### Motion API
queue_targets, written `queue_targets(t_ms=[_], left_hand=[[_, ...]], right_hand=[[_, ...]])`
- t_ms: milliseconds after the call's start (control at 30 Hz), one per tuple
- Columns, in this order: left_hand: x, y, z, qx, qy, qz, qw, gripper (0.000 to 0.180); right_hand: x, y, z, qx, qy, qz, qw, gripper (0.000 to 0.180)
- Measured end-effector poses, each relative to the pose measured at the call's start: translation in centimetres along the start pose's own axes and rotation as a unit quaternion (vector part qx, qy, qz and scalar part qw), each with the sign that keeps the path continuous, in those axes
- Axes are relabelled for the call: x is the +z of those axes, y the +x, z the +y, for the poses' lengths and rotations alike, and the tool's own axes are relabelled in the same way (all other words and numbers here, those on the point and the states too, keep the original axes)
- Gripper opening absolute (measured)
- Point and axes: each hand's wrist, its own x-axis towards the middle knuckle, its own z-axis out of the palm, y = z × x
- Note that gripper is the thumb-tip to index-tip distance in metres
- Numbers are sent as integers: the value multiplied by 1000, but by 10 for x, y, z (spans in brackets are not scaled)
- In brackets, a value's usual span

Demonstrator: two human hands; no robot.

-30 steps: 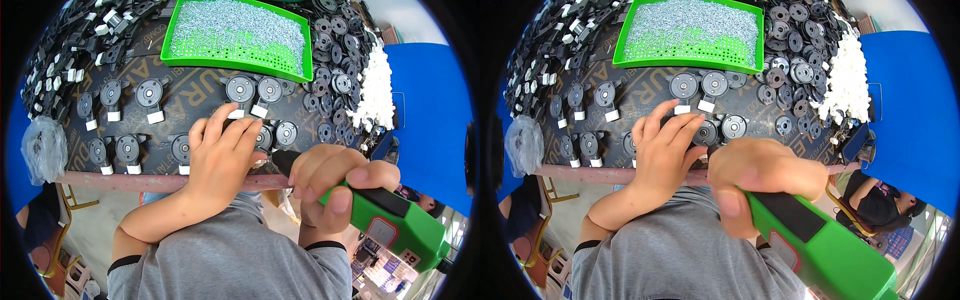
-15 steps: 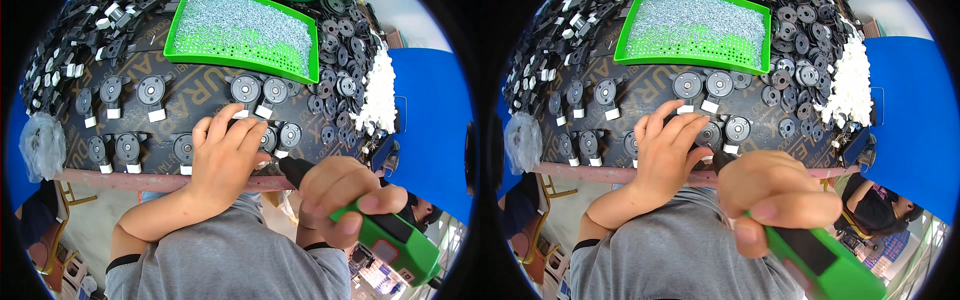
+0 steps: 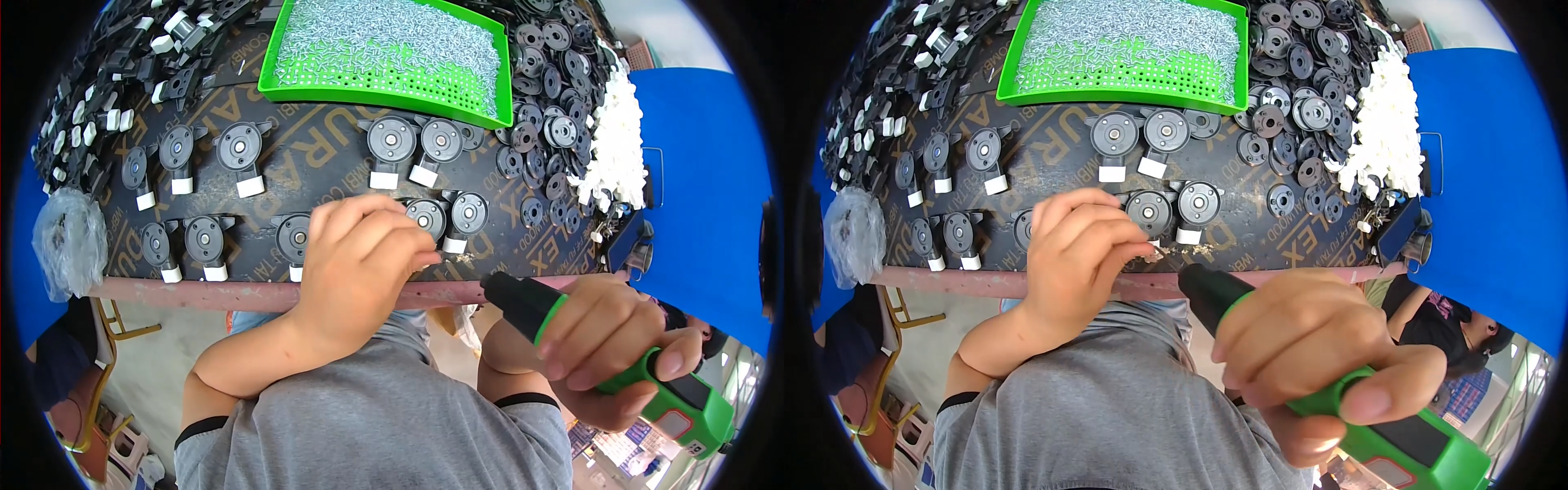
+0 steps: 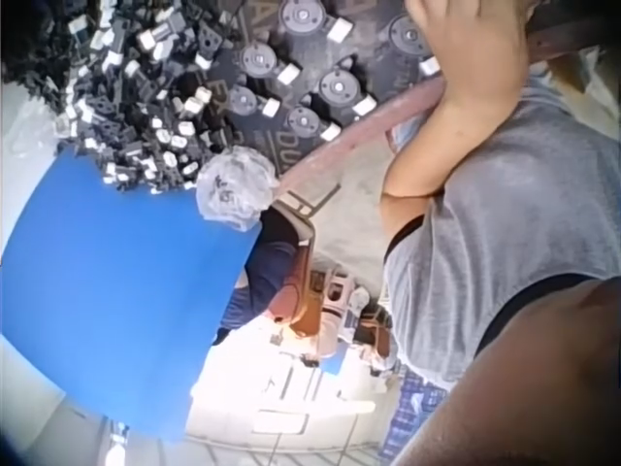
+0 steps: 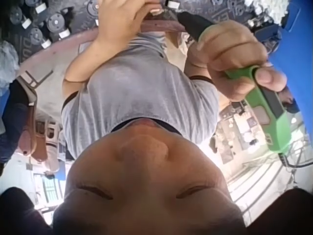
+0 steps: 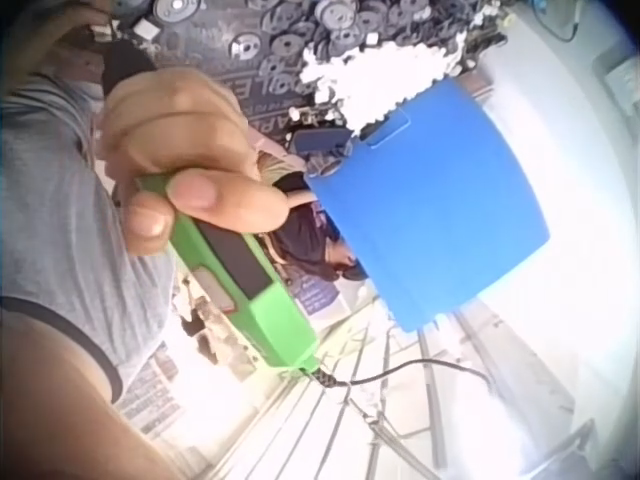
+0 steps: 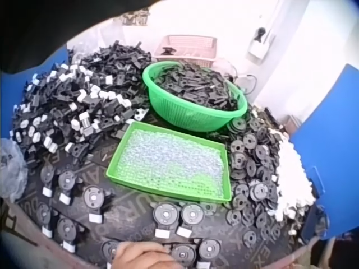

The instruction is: Assembling small mechanical components by placing circular parts onto white bases and securing them with an electric screwdriver.

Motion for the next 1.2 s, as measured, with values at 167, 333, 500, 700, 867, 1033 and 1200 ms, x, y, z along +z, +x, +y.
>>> queue_targets(t_ms=[167,333,500,700,867,1033,1200], left_hand=[[2,-1,1,-77,-221,-1,972,14],[8,-8,0,-78,-281,15,956,17],[15,-12,0,-98,-331,52,937,15],[17,-12,-5,-66,-399,44,913,16],[21,-14,-5,-80,-550,15,831,17],[14,-14,-4,-132,-567,-38,812,25],[-7,4,8,-34,-137,-54,989,52]], right_hand=[[4,1,-8,-13,1,37,999,24],[6,2,-7,-48,13,57,997,25],[6,3,-7,-44,40,57,997,25],[8,4,-6,-46,54,83,994,25],[9,4,-12,-33,55,82,995,25],[8,3,-11,-45,50,70,995,23],[6,-1,-10,32,-13,30,999,24]])
